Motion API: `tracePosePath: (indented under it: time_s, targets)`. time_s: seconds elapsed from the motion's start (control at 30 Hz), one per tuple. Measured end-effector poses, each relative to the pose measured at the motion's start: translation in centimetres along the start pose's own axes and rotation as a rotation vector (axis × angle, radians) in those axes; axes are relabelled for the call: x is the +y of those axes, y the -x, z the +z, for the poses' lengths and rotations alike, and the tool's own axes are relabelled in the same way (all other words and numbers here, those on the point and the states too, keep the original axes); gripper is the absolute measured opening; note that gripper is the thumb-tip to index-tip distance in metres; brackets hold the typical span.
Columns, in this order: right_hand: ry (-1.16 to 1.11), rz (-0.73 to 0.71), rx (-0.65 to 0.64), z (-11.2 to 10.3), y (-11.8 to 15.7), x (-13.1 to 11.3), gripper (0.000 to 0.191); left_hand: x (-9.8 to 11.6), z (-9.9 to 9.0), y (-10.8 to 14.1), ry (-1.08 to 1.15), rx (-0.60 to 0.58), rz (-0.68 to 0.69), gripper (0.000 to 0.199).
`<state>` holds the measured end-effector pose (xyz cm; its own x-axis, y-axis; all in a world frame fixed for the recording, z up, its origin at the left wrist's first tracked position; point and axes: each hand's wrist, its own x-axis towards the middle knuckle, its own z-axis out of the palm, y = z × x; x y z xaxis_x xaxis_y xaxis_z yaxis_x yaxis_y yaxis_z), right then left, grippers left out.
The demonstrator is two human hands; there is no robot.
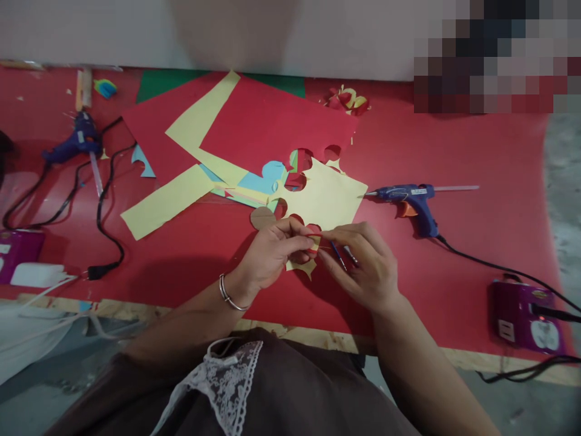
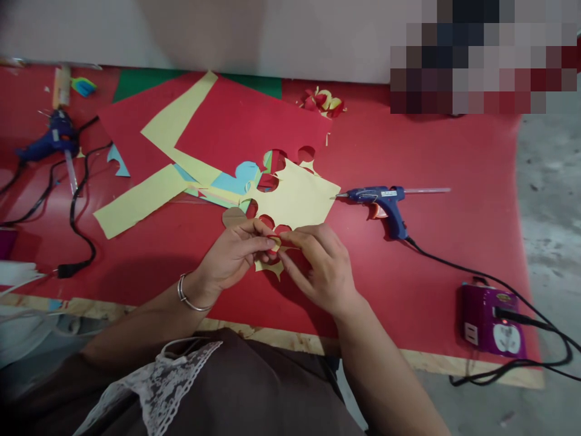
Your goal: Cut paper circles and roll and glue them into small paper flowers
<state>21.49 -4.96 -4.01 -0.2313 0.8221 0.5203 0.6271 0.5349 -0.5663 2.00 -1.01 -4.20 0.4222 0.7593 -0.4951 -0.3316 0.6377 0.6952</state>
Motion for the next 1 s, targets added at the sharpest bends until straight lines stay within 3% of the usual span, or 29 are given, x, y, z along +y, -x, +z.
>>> tracePosePath:
  time_s: [0.4,0.77,1.0]
  targets:
    - [0.007,-0.020,0.023,0.19,-0.05,-0.03,0.016,0.15,-0.14,0.33,-0.048,-0.046,-0.012,0.009]
    - [0.073,-0.037,0.067,0.32,0.19,0.24,0.020,0.18,0.03,0.26,0.030,-0.031,-0.001,0.028]
    - [0.158,-0.137,0.040,0.50,0.12,-0.04,0.024,-0.25,0.23,0.18,-0.023,0.022,0.103,0.037]
